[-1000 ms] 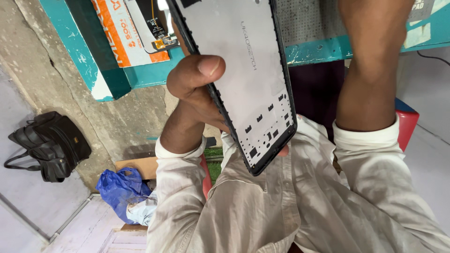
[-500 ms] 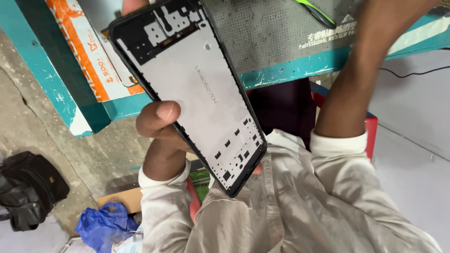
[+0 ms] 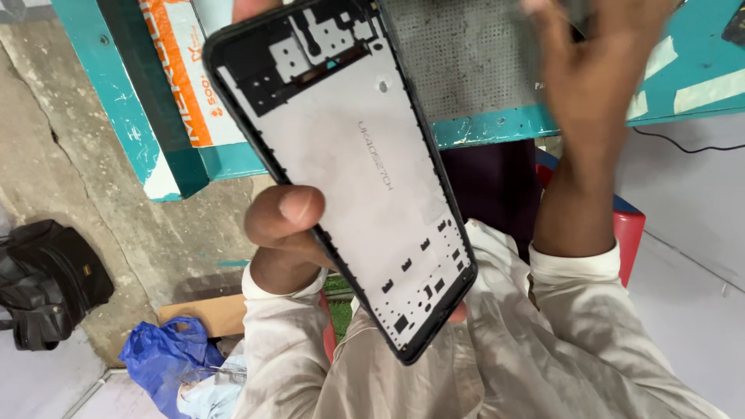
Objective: The person is repairing a smartphone by prying open the back cover and cleaning the internal components. They use a metal tool to separate the casing and a brush to clean the edges and internal parts. A liquid is applied to the device during the process.
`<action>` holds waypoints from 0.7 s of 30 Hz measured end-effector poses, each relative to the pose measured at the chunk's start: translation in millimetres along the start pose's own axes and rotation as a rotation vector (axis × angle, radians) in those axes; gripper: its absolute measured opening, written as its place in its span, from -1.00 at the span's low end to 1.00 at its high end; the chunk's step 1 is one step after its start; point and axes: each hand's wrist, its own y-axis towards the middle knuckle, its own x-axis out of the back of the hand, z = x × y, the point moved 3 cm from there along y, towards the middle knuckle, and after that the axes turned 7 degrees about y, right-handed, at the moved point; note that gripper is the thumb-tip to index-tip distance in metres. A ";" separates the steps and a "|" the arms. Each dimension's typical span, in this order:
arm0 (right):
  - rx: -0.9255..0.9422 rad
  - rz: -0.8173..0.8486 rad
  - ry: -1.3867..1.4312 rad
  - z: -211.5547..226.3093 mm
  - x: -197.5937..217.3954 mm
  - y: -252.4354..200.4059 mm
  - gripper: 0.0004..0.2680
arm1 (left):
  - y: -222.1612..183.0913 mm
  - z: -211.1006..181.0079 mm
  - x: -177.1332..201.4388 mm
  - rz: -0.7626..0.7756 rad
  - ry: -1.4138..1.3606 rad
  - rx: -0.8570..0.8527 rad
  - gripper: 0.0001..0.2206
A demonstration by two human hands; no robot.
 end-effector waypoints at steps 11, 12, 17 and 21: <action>-0.029 0.025 0.319 65.2 9.3 2.5 -0.73 | -67.8 65.5 98.2 0.216 1.561 -0.656 -0.43; -0.082 0.013 0.397 76.0 19.0 -9.2 -0.76 | -66.0 61.2 89.7 0.214 1.508 -0.645 -0.43; -0.250 -0.035 0.736 119.1 45.3 -60.3 -0.84 | -21.5 18.1 23.5 0.255 1.421 -0.670 -0.34; -0.104 -0.014 0.729 122.4 49.4 -78.8 -0.80 | 12.9 -12.1 -14.2 0.264 1.440 -0.781 -0.23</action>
